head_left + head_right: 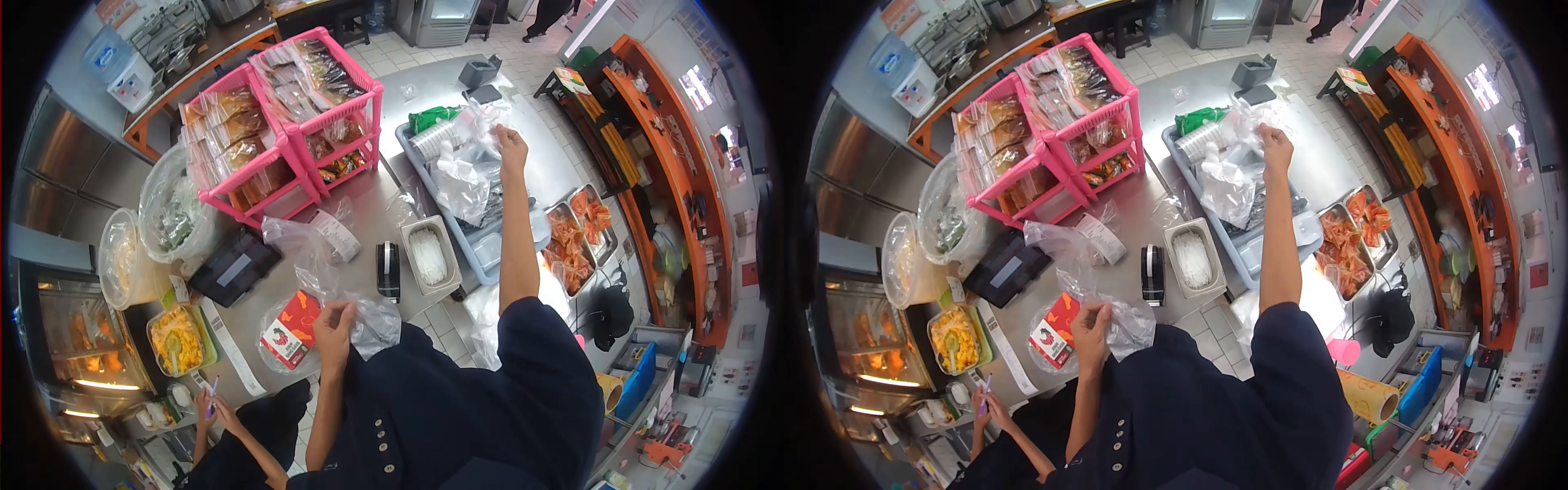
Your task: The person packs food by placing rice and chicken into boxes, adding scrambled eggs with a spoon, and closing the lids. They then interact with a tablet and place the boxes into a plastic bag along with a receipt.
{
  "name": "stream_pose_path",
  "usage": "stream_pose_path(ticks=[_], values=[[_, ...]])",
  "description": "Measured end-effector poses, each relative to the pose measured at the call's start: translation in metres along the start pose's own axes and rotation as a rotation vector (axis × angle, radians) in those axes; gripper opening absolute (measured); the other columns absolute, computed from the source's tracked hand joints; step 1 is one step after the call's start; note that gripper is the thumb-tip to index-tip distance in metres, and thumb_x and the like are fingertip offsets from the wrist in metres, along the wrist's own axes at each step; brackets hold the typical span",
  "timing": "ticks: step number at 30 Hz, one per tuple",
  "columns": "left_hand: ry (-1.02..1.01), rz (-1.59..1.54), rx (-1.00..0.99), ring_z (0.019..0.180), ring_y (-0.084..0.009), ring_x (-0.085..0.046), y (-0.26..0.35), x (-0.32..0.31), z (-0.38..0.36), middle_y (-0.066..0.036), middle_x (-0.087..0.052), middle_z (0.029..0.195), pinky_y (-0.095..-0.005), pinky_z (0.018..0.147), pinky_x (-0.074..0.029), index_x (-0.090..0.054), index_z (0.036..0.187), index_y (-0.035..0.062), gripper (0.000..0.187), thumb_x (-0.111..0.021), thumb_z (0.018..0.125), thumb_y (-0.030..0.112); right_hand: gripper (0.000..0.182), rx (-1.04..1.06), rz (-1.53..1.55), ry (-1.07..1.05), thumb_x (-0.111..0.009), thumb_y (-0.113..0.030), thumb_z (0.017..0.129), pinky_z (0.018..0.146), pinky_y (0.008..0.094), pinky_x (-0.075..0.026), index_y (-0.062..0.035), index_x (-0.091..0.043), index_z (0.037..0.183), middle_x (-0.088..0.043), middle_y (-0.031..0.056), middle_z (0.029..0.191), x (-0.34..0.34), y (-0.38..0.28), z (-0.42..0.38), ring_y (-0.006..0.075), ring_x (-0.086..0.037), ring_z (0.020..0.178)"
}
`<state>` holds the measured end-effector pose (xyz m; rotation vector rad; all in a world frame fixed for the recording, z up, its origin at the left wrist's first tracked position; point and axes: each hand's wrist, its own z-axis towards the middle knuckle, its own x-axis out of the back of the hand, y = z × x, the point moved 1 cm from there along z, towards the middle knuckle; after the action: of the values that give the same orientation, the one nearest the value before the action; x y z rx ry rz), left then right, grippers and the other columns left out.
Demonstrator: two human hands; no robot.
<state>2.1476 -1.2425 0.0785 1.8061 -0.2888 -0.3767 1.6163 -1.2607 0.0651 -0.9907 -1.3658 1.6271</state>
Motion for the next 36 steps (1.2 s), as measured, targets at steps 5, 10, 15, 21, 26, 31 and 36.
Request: stream_pose_path(ticks=[5,10,15,21,26,31,36], values=[[0.018,0.056,-0.049,0.084,-0.0064,-0.058,0.009,-0.007,0.011,0.0,-0.063,0.089,-0.0218,0.076,-0.044,-0.068,0.095,-0.0004,0.009,-0.068,0.094,0.008,0.015,0.091,-0.097,-0.288,-0.07,-0.014,0.094,0.089,0.0262,-0.047,0.0,-0.07,0.098,-0.073,0.0074,0.101,-0.039,-0.057,-0.117,0.0115,-0.064,0.092],[0.028,-0.045,-0.116,0.082,-0.0058,-0.056,0.024,-0.02,0.02,0.0,-0.062,0.089,-0.0209,0.075,-0.044,-0.068,0.095,-0.0008,0.009,-0.068,0.094,0.008,0.008,-0.071,0.151,-0.329,-0.075,-0.007,0.088,0.089,0.0273,-0.048,-0.0051,-0.068,0.086,-0.071,0.0105,0.11,-0.052,-0.067,-0.169,0.0126,-0.063,0.101],[0.259,0.035,-0.169,0.084,-0.0064,-0.058,0.022,-0.015,0.025,-0.001,-0.063,0.092,-0.0213,0.075,-0.046,-0.067,0.101,-0.0012,0.011,-0.068,0.094,0.008,0.013,-0.156,-0.041,-0.875,-0.077,-0.003,0.081,0.093,0.0282,-0.048,-0.0024,-0.065,0.086,-0.068,0.0149,0.121,-0.088,-0.106,-0.301,0.0162,-0.062,0.111],[0.037,-0.109,-0.074,0.101,-0.0151,-0.062,0.035,0.027,-0.005,-0.008,-0.065,0.108,-0.0308,0.09,-0.048,-0.065,0.121,0.0021,0.038,-0.076,0.088,0.019,0.015,-0.199,0.019,-0.779,-0.068,0.01,0.078,0.086,0.0273,-0.051,0.0015,-0.068,0.089,-0.068,0.0075,0.098,-0.094,-0.097,-0.388,0.0151,-0.065,0.093],[0.09,1.24,-0.401,0.13,-0.0356,-0.042,-0.009,0.131,-0.012,-0.018,-0.048,0.139,-0.0502,0.11,-0.029,-0.038,0.147,0.0053,0.106,-0.087,0.064,0.048,0.025,-0.42,0.165,-0.942,-0.063,0.015,0.078,0.087,0.0271,-0.051,0.0033,-0.072,0.099,-0.069,0.0072,0.099,-0.094,-0.084,-0.398,0.0147,-0.065,0.093],[-0.002,1.059,-0.395,0.133,-0.0364,-0.04,-0.028,0.173,-0.005,-0.017,-0.048,0.139,-0.0487,0.112,-0.026,-0.033,0.15,0.0065,0.113,-0.088,0.058,0.043,0.019,-0.763,0.032,-1.033,-0.064,-0.012,0.095,0.076,0.0266,-0.047,0.0021,-0.072,0.105,-0.065,0.002,0.086,-0.129,-0.05,-0.444,0.011,-0.058,0.085],[0.071,0.965,-0.396,0.13,-0.0371,-0.043,-0.031,0.222,-0.019,-0.019,-0.047,0.137,-0.0499,0.113,-0.026,-0.036,0.15,0.0121,0.113,-0.087,0.051,0.035,0.05,-0.485,-0.398,-1.181,-0.052,-0.042,0.104,0.075,0.0304,-0.044,0.0058,-0.067,0.108,-0.061,-0.0004,0.085,-0.161,0.007,-0.483,0.0124,-0.053,0.08]])
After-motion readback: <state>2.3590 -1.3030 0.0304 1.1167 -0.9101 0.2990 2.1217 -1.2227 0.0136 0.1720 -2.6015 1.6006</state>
